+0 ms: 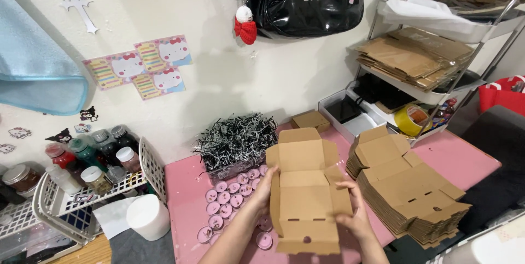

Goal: Assembling small cardboard boxes, adding shredded paper filler, and packing pink circular products into them.

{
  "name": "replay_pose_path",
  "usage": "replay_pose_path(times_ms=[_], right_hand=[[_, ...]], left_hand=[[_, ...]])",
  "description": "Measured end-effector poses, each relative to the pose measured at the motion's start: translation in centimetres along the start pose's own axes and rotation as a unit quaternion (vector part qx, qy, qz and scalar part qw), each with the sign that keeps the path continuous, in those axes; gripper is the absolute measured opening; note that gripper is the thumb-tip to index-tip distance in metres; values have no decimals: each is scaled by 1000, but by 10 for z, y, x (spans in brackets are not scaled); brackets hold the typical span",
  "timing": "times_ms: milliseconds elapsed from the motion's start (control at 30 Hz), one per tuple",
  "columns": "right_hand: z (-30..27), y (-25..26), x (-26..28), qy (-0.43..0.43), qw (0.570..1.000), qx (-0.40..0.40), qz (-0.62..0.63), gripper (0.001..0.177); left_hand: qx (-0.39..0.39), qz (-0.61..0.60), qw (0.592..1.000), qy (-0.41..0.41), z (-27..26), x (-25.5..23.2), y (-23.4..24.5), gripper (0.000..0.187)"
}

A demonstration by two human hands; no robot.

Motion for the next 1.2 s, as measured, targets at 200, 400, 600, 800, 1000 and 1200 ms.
replay_pose_path(times_ms=[200, 400, 600, 800, 1000, 1200], right_hand=[[21, 5, 27, -3, 970, -96, 221, 90], [22, 11, -3, -57, 956, -130, 256, 107], [21, 4, -7, -60, 963, -67, 255, 108], [15, -17, 7, -54, 976, -7, 212, 103], [10, -22, 10, -73, 982, -14, 172, 95], [10, -17, 7, -91, 983, -60, 147, 89]], left_hand=[[67, -38, 990, -119, 3, -14, -21, 77], [160, 67, 954, -244, -8, -27, -31, 111], [165, 208, 902, -340, -33, -45, -51, 126], [169, 210, 885, -379, -52, -67, -68, 146], [191, 285, 868, -360, -52, -60, -61, 136], [160, 485, 775, -372, -59, -60, -65, 121]])
Point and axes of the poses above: each hand's wrist, its own z-axis towards the middle knuckle, its own y-axis out of the back of the hand, x = y × z, the point moved 8 cm from there along z, towards the middle knuckle, and after that the axes turned 8 degrees about -y, right-handed, at the moved point
